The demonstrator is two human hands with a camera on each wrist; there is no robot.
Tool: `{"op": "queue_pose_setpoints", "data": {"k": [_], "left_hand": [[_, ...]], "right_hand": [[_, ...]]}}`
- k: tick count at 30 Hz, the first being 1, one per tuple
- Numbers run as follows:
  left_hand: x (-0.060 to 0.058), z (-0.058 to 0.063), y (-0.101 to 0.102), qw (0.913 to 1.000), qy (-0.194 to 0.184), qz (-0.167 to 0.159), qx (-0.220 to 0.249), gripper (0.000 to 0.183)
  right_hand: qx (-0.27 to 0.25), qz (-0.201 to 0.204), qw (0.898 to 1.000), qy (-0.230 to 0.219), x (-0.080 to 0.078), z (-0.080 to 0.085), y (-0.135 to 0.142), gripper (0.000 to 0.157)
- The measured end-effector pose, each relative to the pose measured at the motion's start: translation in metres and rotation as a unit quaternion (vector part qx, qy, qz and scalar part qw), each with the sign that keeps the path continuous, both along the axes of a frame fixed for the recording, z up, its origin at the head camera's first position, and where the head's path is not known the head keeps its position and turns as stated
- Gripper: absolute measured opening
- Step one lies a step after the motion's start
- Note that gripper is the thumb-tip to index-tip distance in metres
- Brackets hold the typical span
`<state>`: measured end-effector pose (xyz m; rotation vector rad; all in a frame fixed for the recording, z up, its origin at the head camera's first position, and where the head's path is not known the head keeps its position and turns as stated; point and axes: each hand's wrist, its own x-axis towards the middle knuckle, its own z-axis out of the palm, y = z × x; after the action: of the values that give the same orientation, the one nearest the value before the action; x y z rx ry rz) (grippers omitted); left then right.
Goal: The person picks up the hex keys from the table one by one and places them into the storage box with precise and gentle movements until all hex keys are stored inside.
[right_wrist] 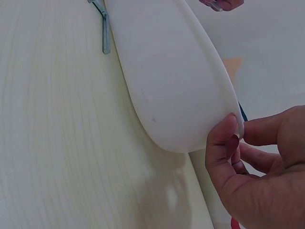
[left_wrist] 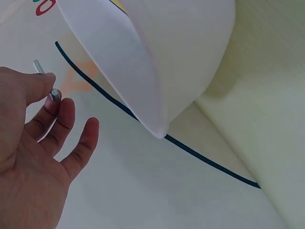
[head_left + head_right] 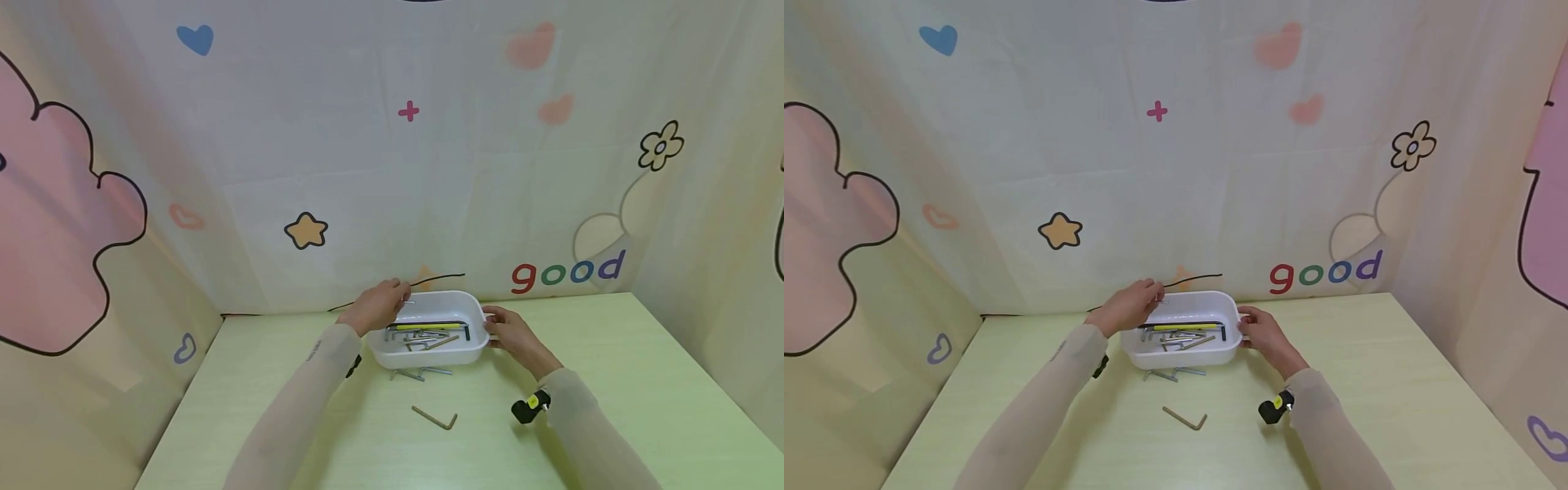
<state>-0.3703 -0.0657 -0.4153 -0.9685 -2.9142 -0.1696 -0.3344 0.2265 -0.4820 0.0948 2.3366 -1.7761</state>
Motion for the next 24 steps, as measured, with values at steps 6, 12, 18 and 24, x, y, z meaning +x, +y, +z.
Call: {"op": "queue_pose_setpoints", "data": {"k": [6,12,18,24], "left_hand": [[-0.003,-0.007,0.001,0.9999,-0.006,-0.007,0.004,0.016],[-0.002,-0.006,0.003,0.9999,-0.015,0.001,-0.001,0.017],[0.002,-0.003,0.002,1.0000,-0.008,-0.002,0.001,0.020],[0.010,-0.002,0.001,0.9996,0.022,-0.013,-0.008,0.025]], "right_hand": [[-0.003,-0.002,1.000,0.001,0.000,0.000,0.000,0.046],[-0.003,-0.003,1.000,-0.003,-0.001,0.000,0.000,0.046],[-0.003,-0.003,1.000,-0.002,0.000,0.001,0.000,0.046],[-0.004,-0.004,1.000,-0.004,0.000,0.001,0.000,0.046]]}}
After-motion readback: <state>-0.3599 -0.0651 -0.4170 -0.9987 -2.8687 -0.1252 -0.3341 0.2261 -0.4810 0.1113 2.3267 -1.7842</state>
